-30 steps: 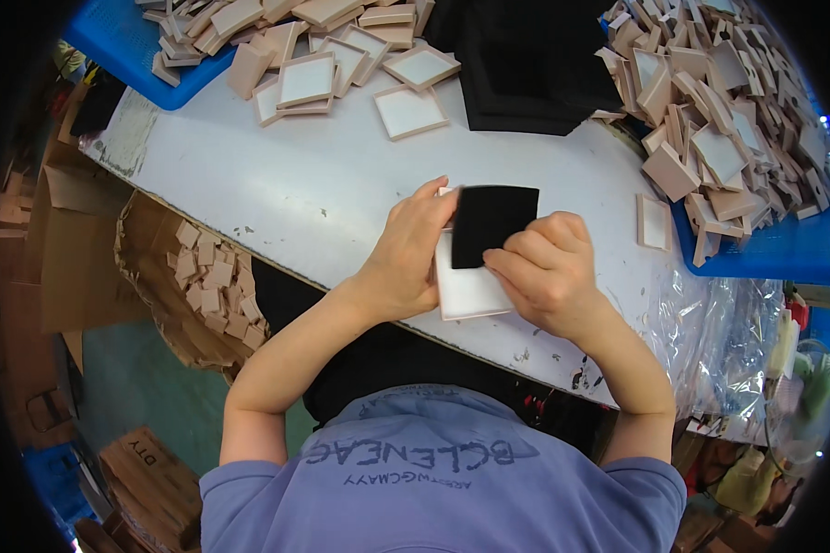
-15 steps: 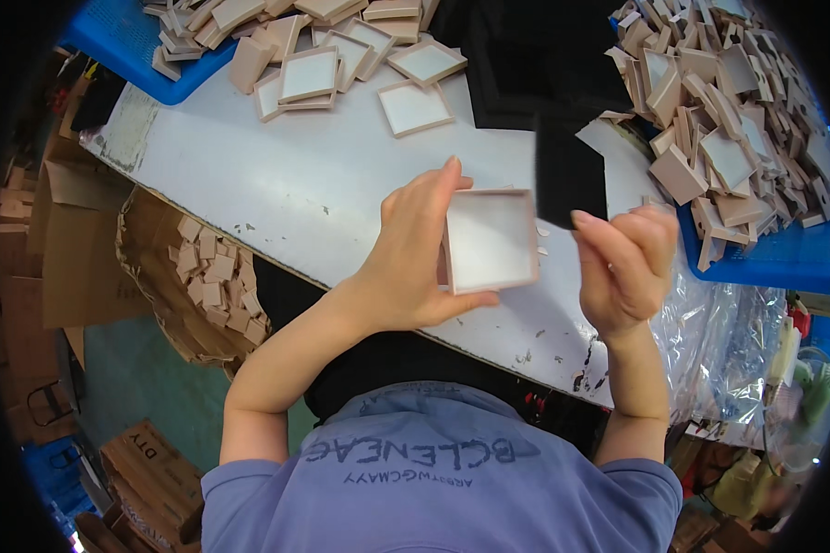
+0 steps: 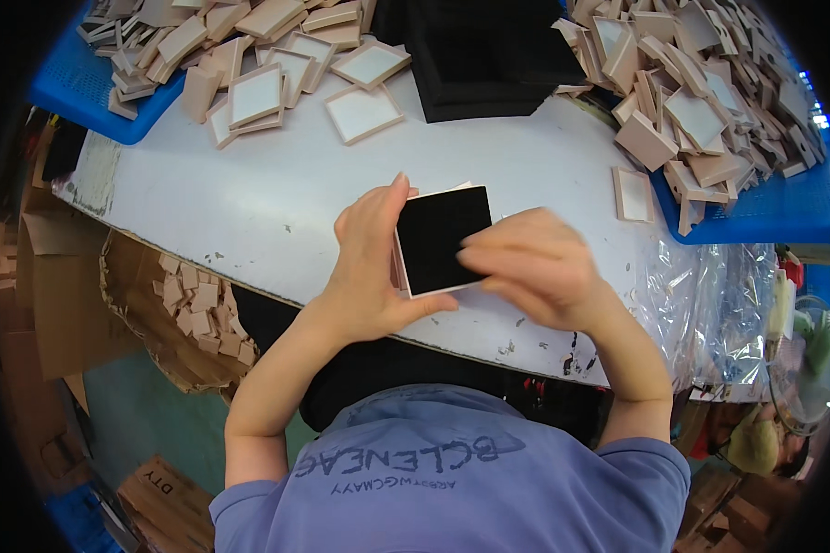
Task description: Assembling small gift boxes by placing foam inserts and closing them with lids.
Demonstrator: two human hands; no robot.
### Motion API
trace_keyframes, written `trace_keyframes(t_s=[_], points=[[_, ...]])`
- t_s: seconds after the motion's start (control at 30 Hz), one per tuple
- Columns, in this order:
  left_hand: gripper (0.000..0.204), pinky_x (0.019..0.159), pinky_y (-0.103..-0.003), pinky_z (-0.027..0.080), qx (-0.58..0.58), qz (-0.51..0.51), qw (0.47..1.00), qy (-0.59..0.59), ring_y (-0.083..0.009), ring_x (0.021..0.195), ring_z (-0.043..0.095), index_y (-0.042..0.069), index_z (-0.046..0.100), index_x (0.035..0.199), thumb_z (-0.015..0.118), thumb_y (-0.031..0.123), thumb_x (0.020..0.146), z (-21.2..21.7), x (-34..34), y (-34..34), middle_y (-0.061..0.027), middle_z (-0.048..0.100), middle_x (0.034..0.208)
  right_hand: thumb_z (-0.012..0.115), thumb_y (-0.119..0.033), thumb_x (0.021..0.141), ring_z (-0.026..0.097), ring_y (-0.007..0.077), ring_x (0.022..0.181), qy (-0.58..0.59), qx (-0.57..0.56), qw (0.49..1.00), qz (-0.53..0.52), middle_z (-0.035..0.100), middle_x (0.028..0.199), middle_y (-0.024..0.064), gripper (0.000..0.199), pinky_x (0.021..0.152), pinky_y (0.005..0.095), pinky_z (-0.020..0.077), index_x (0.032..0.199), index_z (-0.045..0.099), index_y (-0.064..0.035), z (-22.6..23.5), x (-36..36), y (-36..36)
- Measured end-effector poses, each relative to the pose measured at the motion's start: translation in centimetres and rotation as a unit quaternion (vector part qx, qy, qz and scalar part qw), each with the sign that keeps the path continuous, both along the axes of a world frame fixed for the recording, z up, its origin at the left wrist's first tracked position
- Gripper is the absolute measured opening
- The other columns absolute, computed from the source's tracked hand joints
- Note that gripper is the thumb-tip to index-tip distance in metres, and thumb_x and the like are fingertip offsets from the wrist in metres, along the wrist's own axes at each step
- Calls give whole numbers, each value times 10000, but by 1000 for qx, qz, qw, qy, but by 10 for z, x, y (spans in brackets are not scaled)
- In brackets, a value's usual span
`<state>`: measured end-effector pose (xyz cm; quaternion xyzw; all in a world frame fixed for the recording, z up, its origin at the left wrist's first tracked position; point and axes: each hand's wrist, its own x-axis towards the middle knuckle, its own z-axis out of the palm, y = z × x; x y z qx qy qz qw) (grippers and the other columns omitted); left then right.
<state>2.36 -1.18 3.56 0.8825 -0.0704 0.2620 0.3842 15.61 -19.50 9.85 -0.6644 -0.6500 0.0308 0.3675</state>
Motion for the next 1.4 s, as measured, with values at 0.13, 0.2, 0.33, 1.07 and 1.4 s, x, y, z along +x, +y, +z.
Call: trace_keyframes(t_s=[0.13, 0.2, 0.33, 1.07, 1.4], points=[[730, 925, -431, 243, 92, 25, 995, 15, -359, 1172, 384, 84, 489, 1208, 731, 501, 660, 12, -9, -14, -202, 383, 1277, 682, -79, 741, 594, 294, 881, -103, 0, 940, -325, 635, 931, 110, 182, 753, 363, 466, 920, 660, -53, -30, 51, -56], [608, 901, -429, 251, 110, 36, 993, 20, -373, 1166, 392, 117, 560, 1121, 724, 485, 666, 3, -6, -18, -219, 366, 1293, 671, -67, 743, 586, 311, 836, -186, -80, 879, -431, 622, 917, 117, 147, 737, 369, 467, 888, 653, -51, -58, 83, -100], [612, 957, -435, 247, 71, 30, 997, -8, -378, 1199, 376, 113, 554, 1174, 702, 488, 714, 2, -8, -19, -251, 337, 1349, 651, -60, 786, 587, 242, 751, -120, -126, 850, -497, 603, 881, 85, 70, 673, 323, 472, 840, 616, -34, -90, 88, -136], [562, 933, -395, 334, 58, -37, 998, 5, -351, 1090, 496, 65, 550, 1159, 763, 262, 677, 4, 3, 12, -274, 349, 1349, 816, -327, 587, 461, 322, 1152, 40, -57, 940, -334, 482, 1237, 159, 797, 971, 399, 378, 1239, 465, -32, -68, 73, -50], [928, 936, -435, 363, -28, -42, 994, -98, -387, 1163, 452, 106, 280, 1390, 793, 260, 633, -4, 8, 20, -332, 240, 1404, 790, -469, 531, 450, 380, 1101, -82, -99, 991, -23, 459, 1244, 204, 745, 929, 433, 384, 1171, 610, -135, -5, 5, 24]])
